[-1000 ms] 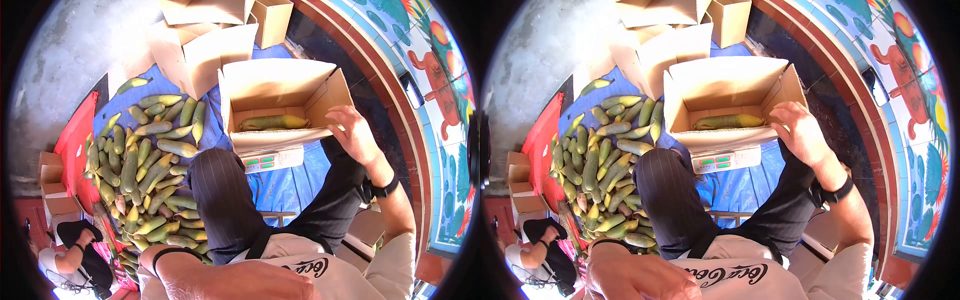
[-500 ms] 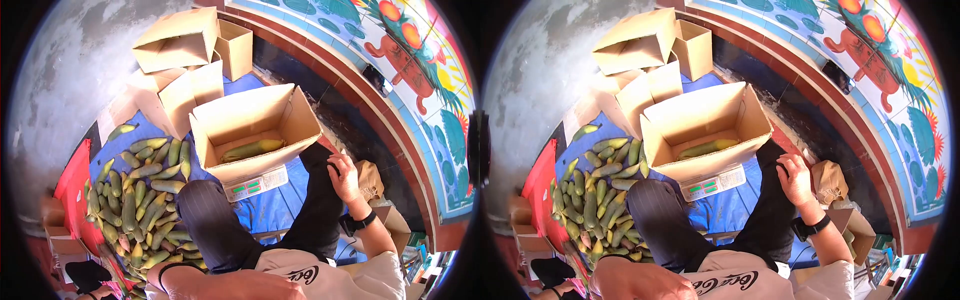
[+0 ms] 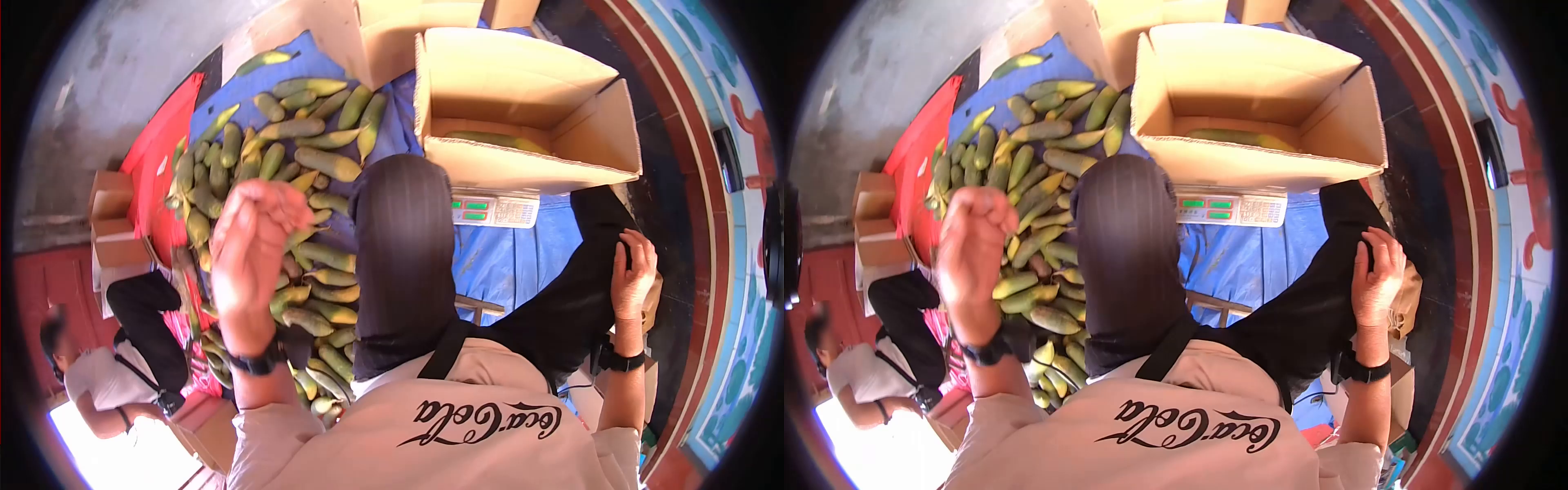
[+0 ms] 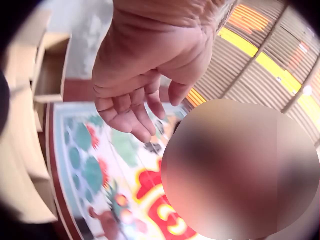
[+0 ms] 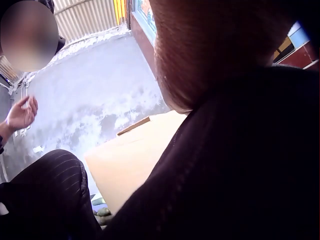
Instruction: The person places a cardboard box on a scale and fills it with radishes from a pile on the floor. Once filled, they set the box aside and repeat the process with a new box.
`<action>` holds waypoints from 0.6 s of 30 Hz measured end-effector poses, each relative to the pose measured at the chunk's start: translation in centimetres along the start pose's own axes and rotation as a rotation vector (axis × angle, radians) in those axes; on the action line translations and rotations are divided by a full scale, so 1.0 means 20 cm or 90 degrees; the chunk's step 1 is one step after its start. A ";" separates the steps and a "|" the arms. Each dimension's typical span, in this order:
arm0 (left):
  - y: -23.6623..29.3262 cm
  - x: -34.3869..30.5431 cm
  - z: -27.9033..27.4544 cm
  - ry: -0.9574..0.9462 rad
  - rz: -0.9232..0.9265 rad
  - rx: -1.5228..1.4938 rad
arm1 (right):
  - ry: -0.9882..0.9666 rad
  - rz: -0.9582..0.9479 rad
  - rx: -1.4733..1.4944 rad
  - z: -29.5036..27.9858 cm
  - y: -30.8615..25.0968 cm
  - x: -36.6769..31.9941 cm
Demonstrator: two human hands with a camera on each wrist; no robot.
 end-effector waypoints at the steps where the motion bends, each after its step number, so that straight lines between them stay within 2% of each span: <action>1: -0.15 -0.02 -0.19 0.105 -0.075 0.067 | -0.002 0.001 -0.008 0.00 0.00 0.00; 3: -0.49 -0.15 -0.54 0.222 -0.216 0.121 | -0.017 0.006 -0.016 0.02 0.00 0.00; 4: -0.68 -0.23 -0.70 0.244 -0.286 0.231 | -0.009 0.001 -0.021 0.02 -0.01 0.00; 6: -0.99 -0.42 -0.89 0.243 -0.447 0.377 | -0.007 -0.003 -0.034 0.02 -0.02 0.00; 8: -1.36 -0.61 -1.13 0.164 -0.490 0.570 | -0.014 -0.003 -0.042 0.03 -0.01 -0.01; 9: -1.48 -0.68 -1.18 0.163 -0.494 0.567 | -0.016 -0.007 -0.050 0.04 -0.01 0.00; 11: -1.63 -0.75 -1.21 0.047 -0.479 0.789 | -0.022 -0.005 -0.058 0.05 0.00 0.00; 12: -1.66 -0.75 -1.19 0.046 -0.481 0.783 | -0.025 -0.001 -0.062 0.05 0.01 0.00; 14: -1.72 -0.76 -1.15 -0.038 -0.521 0.999 | -0.033 -0.001 -0.081 0.06 0.00 0.00; 18: -1.83 -0.72 -1.06 -0.130 -0.548 1.075 | -0.039 -0.008 -0.111 0.07 0.00 0.00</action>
Point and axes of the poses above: each hand's wrist, its own x-axis towards the middle knuckle, its own z-axis out of the palm, y = z × x, the point moved 10 cm from there along x, towards the middle knuckle, and after that the axes turned 11 degrees about x, right-handed, at the moved point
